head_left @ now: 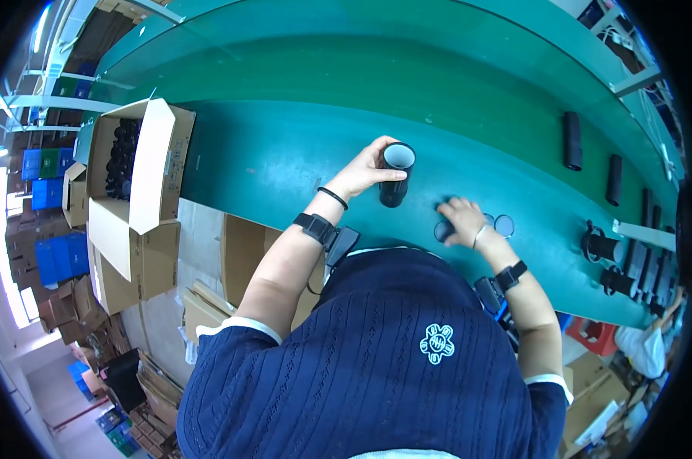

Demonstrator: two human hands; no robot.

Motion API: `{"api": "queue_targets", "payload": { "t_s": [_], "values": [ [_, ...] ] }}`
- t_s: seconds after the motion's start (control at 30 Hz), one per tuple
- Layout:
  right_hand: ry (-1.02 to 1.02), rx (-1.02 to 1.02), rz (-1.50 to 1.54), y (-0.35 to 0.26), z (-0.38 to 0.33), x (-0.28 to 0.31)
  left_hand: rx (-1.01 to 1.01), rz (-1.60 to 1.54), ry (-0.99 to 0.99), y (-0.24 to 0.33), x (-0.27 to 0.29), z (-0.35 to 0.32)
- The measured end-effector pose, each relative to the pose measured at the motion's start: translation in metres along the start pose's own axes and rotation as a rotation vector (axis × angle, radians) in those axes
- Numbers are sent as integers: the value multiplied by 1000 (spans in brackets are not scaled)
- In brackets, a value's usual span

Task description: The person removes binoculars from a box, places them on a workbench, and fits lens caps onto them by hand. After capping the binoculars, the person places them into a different box and then arranges cardboard sheets inside another box.

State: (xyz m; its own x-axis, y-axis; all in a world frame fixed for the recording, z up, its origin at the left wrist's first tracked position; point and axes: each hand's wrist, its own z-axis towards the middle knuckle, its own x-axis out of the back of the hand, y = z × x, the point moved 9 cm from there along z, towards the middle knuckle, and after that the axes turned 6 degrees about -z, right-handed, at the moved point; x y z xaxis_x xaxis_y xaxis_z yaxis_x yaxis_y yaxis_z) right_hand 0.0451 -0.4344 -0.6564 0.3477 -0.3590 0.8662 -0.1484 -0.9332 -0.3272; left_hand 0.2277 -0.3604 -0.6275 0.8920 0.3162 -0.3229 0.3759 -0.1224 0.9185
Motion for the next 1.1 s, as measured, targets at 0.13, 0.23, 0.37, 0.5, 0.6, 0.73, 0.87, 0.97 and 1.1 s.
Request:
{"api": "queue_targets", "payload": {
  "t_s": [0.13, 0.23, 0.37, 0.5, 0.6, 0.73, 0.87, 0.97, 1.1],
  "values": [
    [13, 29, -83, 0, -10, -31, 66, -172, -4, -6, -7, -11],
    [156, -8, 128, 9, -3, -22, 60, -132, 8, -10, -10, -13],
    [556, -244, 731, 29, -6, 42, 54, -32, -96, -10, -22, -15],
    [833, -110, 817, 12, -14, 92, 117, -103, -327, 6, -64, -26],
    [846, -106, 693, -1, -17, 106, 126, -117, -402, 6, -85, -27],
    [768, -126, 1006, 2, -17, 96, 84, -140, -402, 12, -89, -25],
    [517, -125, 1929, 21, 2, 23, -33, -121, -376, 27, -89, -25],
    [349, -22, 2324, 7, 7, 14, 46, -134, -401, 20, -92, -25],
    [331, -12, 2406, 0, 5, 22, 157, -163, -386, 11, -89, -26]
  ]
}}
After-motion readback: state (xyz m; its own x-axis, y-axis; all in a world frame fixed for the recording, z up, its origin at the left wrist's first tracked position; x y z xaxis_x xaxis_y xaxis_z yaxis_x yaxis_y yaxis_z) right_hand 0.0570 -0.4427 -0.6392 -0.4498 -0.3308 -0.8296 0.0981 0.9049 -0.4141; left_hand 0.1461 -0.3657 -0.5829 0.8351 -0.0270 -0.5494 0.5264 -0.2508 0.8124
